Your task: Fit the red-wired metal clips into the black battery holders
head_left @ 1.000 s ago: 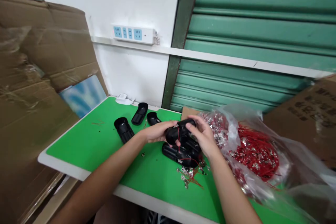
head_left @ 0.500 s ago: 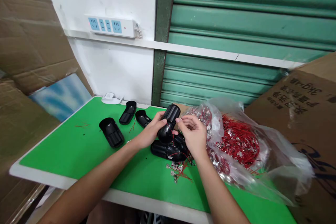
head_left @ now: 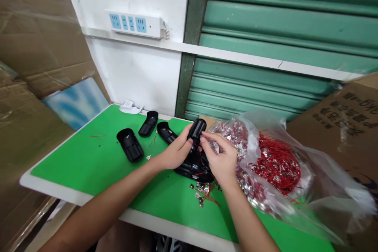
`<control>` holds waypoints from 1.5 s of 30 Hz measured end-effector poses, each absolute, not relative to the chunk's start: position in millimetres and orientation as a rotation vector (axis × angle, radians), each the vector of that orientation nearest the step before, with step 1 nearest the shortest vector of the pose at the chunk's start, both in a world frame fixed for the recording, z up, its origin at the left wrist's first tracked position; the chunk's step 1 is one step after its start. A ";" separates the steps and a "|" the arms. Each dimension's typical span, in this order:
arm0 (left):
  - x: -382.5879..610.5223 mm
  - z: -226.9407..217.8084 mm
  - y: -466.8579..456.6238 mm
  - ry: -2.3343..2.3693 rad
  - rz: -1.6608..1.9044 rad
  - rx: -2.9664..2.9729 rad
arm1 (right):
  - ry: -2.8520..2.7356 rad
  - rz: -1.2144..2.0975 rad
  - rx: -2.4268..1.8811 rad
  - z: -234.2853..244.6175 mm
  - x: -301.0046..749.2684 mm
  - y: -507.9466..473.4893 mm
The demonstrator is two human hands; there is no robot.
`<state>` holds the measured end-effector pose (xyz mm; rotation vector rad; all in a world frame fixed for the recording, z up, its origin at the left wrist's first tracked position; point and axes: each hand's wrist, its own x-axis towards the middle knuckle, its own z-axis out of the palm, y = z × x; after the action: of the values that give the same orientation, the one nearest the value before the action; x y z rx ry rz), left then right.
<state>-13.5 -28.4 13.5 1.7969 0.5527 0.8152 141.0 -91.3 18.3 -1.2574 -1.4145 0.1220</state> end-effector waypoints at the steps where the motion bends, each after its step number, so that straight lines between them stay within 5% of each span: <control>1: -13.4 13.2 -28.0 0.549 0.835 1.813 | -1.481 0.100 -1.236 19.3 141.2 -91.7; 14: -13.8 8.1 -26.6 0.540 0.883 1.981 | -1.865 -0.295 -1.215 9.8 146.9 -91.4; 45: -8.6 10.0 -42.9 0.873 0.788 2.102 | -1.863 -0.470 -1.369 6.4 130.4 -94.4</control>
<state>-8.6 -42.9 10.0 2.1024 0.8732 0.7884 130.4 -94.4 6.4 -1.3693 -1.8630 -0.4705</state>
